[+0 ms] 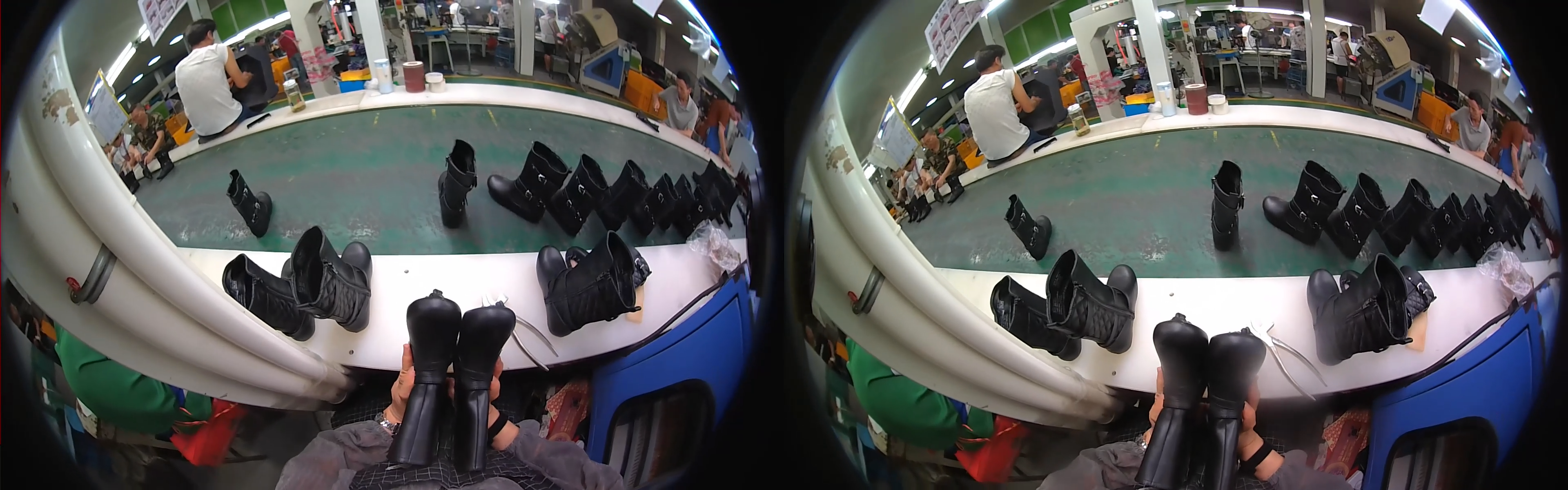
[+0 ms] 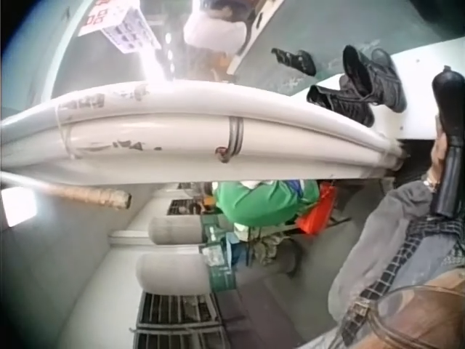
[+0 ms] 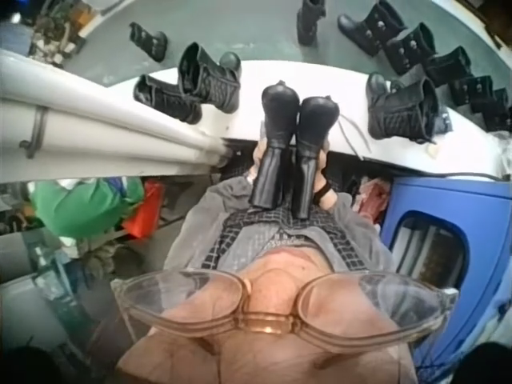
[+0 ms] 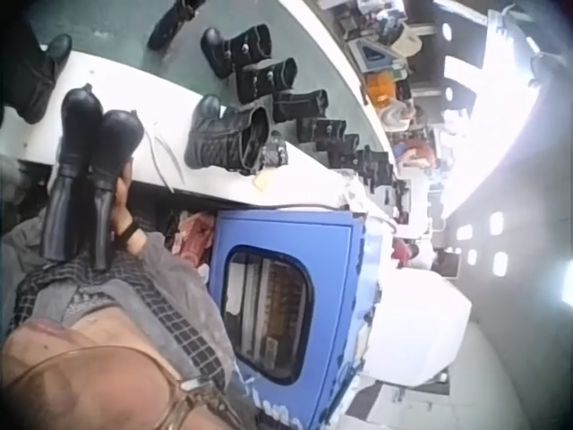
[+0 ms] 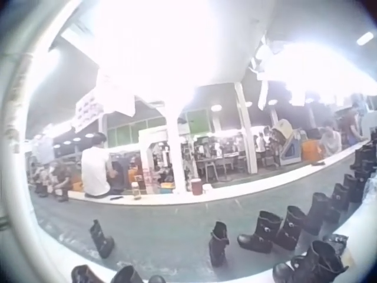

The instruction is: The recorder is inspecting pairs of black boots for defects, checking alignment, and using a small hammer and tool to adjust the heels or soles on an assembly line.

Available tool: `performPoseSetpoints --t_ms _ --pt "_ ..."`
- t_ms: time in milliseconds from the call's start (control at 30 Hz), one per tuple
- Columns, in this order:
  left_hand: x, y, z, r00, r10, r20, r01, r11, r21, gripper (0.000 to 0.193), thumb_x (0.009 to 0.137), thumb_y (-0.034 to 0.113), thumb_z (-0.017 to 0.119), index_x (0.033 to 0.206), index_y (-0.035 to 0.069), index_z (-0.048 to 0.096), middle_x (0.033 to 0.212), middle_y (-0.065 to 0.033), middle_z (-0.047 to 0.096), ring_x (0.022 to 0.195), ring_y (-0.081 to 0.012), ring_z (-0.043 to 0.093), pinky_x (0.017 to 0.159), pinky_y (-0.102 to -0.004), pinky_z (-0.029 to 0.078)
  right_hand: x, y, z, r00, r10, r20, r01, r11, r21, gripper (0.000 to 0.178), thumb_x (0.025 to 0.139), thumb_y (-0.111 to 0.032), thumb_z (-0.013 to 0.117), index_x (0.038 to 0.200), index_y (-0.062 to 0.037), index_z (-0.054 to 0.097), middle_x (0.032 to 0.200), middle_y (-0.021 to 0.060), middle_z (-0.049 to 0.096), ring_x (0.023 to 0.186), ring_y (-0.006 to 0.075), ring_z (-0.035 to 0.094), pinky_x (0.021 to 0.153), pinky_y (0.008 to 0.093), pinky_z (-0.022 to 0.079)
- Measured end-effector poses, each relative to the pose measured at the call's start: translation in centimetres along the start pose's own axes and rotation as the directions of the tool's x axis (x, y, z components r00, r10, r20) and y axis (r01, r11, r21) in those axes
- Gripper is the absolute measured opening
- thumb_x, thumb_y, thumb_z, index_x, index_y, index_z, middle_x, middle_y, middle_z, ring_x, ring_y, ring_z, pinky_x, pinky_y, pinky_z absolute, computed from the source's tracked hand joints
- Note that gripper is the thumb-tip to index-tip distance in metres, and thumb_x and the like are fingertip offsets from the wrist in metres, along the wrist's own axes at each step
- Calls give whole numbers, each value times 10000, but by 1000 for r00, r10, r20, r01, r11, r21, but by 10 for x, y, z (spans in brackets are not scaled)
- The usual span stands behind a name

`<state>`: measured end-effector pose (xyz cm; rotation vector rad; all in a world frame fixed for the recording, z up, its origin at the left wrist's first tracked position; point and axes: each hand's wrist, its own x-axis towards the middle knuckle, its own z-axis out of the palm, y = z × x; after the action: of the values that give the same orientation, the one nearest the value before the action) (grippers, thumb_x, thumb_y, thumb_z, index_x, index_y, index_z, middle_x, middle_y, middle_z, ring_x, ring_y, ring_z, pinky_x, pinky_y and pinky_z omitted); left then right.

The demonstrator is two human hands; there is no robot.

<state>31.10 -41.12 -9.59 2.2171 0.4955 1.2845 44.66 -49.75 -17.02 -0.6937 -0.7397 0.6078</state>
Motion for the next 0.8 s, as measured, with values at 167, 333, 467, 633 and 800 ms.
performPoseSetpoints --t_ms 167,333,467,633,800 --pt "-8 -8 5 1000 11 -10 -11 1000 -13 553 825 164 693 1259 7 388 1404 -348 362 1198 -488 517 1100 -598 307 2 -7 2 996 74 54 -88 934 345 589 920 -372 562 1408 -118 354 1201 198 552 941 302 634 720 413 569" --pt "3 -4 -8 997 80 -11 -80 997 3 577 824 168 697 1271 11 367 1431 -361 333 1215 -495 504 1101 -596 304 25 -55 32 921 -363 139 349 616 -706 692 793 -375 714 1324 -35 429 1189 195 548 1038 318 591 855 427 509" --pt "37 16 -24 972 234 -35 -235 972 -24 620 782 194 757 1216 23 349 1440 -414 286 1326 -539 369 1117 -589 253 56 -121 48 893 -186 409 449 374 -811 626 724 -381 763 1191 -14 564 1222 176 537 1134 352 534 1039 465 383" --pt "98 40 -41 993 105 60 -80 944 -319 897 557 303 912 1210 -1 379 1284 -287 518 1149 -385 582 969 -412 453 105 -161 80 941 -71 330 303 606 -735 604 673 -333 812 1118 7 588 1072 167 622 1011 284 621 948 373 465" --pt "166 40 -43 973 -232 1 223 934 -279 794 607 249 865 1186 -22 394 1023 -165 654 935 -245 669 826 -354 521 167 -181 95 937 201 285 92 644 -759 776 677 -411 828 1217 45 506 1040 195 656 904 302 670 835 379 514"
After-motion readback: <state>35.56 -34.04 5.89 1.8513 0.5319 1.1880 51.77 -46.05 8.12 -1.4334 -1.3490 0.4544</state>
